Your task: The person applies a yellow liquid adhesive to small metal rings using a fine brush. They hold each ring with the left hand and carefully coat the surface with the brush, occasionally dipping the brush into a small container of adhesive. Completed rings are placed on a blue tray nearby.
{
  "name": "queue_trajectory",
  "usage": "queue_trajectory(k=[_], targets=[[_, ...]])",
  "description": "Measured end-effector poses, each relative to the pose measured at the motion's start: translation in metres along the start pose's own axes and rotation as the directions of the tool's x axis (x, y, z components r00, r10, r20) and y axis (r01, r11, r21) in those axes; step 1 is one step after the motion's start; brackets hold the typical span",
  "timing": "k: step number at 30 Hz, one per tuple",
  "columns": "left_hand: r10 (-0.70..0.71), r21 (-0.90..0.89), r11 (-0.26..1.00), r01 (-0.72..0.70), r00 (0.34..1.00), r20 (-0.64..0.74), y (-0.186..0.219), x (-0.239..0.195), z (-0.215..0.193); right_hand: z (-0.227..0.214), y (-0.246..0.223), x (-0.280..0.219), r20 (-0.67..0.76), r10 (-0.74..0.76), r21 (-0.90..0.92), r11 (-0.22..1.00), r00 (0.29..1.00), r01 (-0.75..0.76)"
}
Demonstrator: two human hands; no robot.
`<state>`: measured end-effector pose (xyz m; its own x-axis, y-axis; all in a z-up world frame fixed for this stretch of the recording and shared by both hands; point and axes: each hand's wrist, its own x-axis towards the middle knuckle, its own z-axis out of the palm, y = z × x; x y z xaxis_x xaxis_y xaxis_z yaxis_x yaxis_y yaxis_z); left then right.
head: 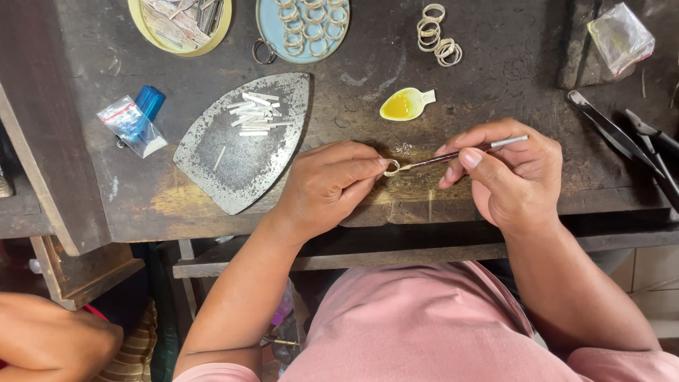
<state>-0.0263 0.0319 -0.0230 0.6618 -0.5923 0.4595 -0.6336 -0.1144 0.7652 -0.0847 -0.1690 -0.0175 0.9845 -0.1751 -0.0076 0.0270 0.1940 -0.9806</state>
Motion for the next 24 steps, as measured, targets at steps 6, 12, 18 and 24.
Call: queue_trajectory(k=[6,12,18,24], targets=[[0.002,0.006,1.000,-0.002,1.000,-0.001,-0.0001,0.0001,-0.0004,-0.0001,0.0003,-0.0002,0.046,-0.023,-0.012,1.000,0.999,0.024],[0.012,-0.007,1.000,-0.012,1.000,-0.004,0.0014,0.0014,-0.0011,-0.0011,0.0008,-0.0006,0.026,-0.010,0.001,1.000,1.000,0.010],[0.023,-0.005,1.000,-0.023,0.999,-0.027,0.0014,0.0010,0.0001,0.0000,-0.0041,0.0001,-0.029,0.011,0.027,1.000,1.000,-0.010],[0.071,0.048,0.997,-0.068,0.994,-0.078,0.0047,0.0036,0.0006,-0.0009,-0.0036,-0.0012,-0.073,-0.007,0.001,1.000,0.997,0.007]])
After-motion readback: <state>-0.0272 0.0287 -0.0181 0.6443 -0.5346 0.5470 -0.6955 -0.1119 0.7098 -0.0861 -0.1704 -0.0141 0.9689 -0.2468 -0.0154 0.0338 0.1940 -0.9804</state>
